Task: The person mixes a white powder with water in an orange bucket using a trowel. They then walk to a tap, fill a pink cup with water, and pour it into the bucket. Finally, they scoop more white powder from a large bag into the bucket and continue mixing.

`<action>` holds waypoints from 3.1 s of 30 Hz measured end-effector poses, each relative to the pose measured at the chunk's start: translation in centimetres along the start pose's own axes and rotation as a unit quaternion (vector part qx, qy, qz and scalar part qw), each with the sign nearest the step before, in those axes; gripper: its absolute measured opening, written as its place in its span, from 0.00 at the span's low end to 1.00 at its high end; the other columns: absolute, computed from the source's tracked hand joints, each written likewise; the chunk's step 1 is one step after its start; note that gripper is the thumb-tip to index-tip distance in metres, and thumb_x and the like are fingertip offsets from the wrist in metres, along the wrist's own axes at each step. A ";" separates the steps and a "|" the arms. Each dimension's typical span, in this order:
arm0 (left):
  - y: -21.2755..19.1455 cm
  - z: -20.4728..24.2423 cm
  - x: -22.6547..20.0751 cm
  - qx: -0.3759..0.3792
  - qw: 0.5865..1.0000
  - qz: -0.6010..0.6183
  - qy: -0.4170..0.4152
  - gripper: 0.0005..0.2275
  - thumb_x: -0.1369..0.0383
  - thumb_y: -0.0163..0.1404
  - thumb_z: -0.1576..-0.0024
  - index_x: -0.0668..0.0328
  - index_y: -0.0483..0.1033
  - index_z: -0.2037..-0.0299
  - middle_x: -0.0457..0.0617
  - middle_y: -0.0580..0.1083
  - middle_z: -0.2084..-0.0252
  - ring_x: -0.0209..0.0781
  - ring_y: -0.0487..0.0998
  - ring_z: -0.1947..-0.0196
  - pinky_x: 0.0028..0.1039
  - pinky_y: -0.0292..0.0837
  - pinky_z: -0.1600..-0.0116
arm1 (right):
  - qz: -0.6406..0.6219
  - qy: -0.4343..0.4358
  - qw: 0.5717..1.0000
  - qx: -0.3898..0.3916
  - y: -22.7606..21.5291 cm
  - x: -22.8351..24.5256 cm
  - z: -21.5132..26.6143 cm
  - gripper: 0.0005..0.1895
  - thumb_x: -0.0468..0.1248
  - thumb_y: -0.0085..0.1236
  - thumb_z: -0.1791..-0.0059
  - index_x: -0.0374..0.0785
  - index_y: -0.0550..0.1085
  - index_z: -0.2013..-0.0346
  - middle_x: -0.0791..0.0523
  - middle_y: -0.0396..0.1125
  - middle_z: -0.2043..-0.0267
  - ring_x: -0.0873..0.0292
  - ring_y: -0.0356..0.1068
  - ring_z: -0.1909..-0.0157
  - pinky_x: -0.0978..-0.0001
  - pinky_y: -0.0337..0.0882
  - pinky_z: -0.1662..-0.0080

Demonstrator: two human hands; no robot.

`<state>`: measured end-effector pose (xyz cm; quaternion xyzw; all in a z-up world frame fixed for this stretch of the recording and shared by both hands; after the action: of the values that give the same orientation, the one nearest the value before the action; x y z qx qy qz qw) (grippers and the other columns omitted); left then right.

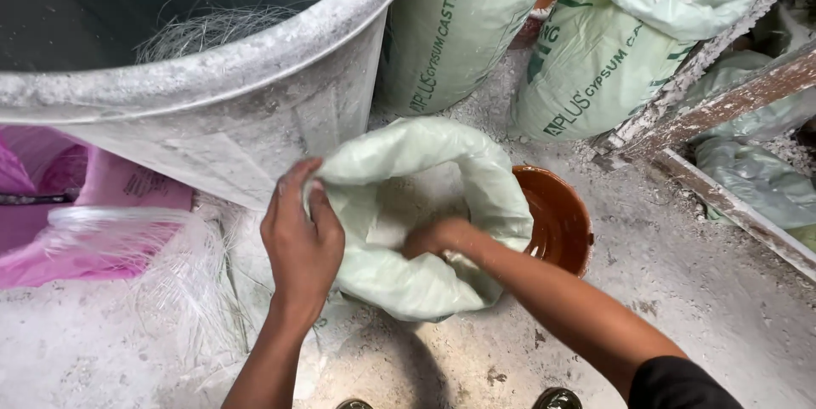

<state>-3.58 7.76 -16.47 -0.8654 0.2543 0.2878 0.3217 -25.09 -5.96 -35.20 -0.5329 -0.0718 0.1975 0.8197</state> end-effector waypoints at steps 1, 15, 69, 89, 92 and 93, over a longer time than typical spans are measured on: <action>-0.1 0.2 -0.3 0.047 0.998 0.030 -0.018 0.16 0.85 0.44 0.41 0.70 0.73 0.44 0.61 0.76 0.46 0.52 0.83 0.52 0.35 0.79 0.51 | -0.004 0.000 1.000 0.001 -0.4 0.0 -0.3 0.28 0.54 0.44 0.46 0.37 0.76 0.44 0.47 0.72 0.43 0.47 0.72 0.44 0.55 0.69 0.42; -1.0 0.2 -5.4 0.223 0.965 0.123 -0.064 0.19 0.87 0.45 0.49 0.63 0.77 0.50 0.55 0.74 0.51 0.50 0.83 0.62 0.35 0.77 0.56 | -0.081 -0.015 0.996 0.022 -0.8 2.4 -1.6 0.30 0.56 0.39 0.46 0.41 0.77 0.42 0.48 0.71 0.37 0.44 0.71 0.38 0.51 0.67 0.37; 1.2 1.2 -4.1 0.176 0.956 0.147 -0.185 0.18 0.68 0.46 0.35 0.67 0.62 0.36 0.63 0.80 0.63 0.45 0.85 0.66 0.35 0.78 0.60 | -0.476 -0.196 0.820 0.250 17.7 2.0 0.8 0.37 0.61 0.30 0.44 0.37 0.55 0.30 0.47 0.54 0.30 0.48 0.57 0.33 0.53 0.62 0.37; 4.8 0.3 -2.8 0.311 0.897 -0.155 -0.273 0.27 0.52 0.33 0.33 0.66 0.63 0.33 0.73 0.78 0.63 0.72 0.80 0.57 0.52 0.74 0.50 | -0.202 -0.274 0.903 -0.263 -8.2 -0.2 11.7 0.11 0.44 0.53 0.48 0.42 0.77 0.58 0.52 0.73 0.59 0.53 0.73 0.59 0.61 0.74 0.57; 5.8 0.1 -0.9 0.305 0.890 -0.176 -0.290 0.24 0.55 0.34 0.34 0.62 0.67 0.35 0.73 0.78 0.59 0.76 0.78 0.54 0.55 0.71 0.47 | -0.173 -0.306 0.883 -0.310 -14.0 -3.3 15.0 0.11 0.44 0.53 0.49 0.42 0.78 0.60 0.52 0.73 0.62 0.53 0.73 0.63 0.60 0.74 0.62; 5.9 0.0 -0.5 0.306 0.890 -0.174 -0.288 0.24 0.55 0.34 0.34 0.62 0.67 0.35 0.73 0.78 0.59 0.76 0.78 0.54 0.55 0.71 0.47 | -0.172 -0.304 0.884 -0.311 -13.4 -5.6 14.7 0.11 0.44 0.53 0.49 0.42 0.78 0.60 0.52 0.73 0.62 0.53 0.73 0.63 0.60 0.74 0.62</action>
<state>-7.64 3.97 -18.56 -0.6332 0.0709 0.3717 0.6751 -31.72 -0.52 -16.38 -0.6534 -0.4652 0.1734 0.5714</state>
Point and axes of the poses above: each hand's wrist, its own z-axis away from the middle knuckle, its own y-axis out of the palm, x = y × z, the point moved 2 cm from there along -z, towards the middle knuckle
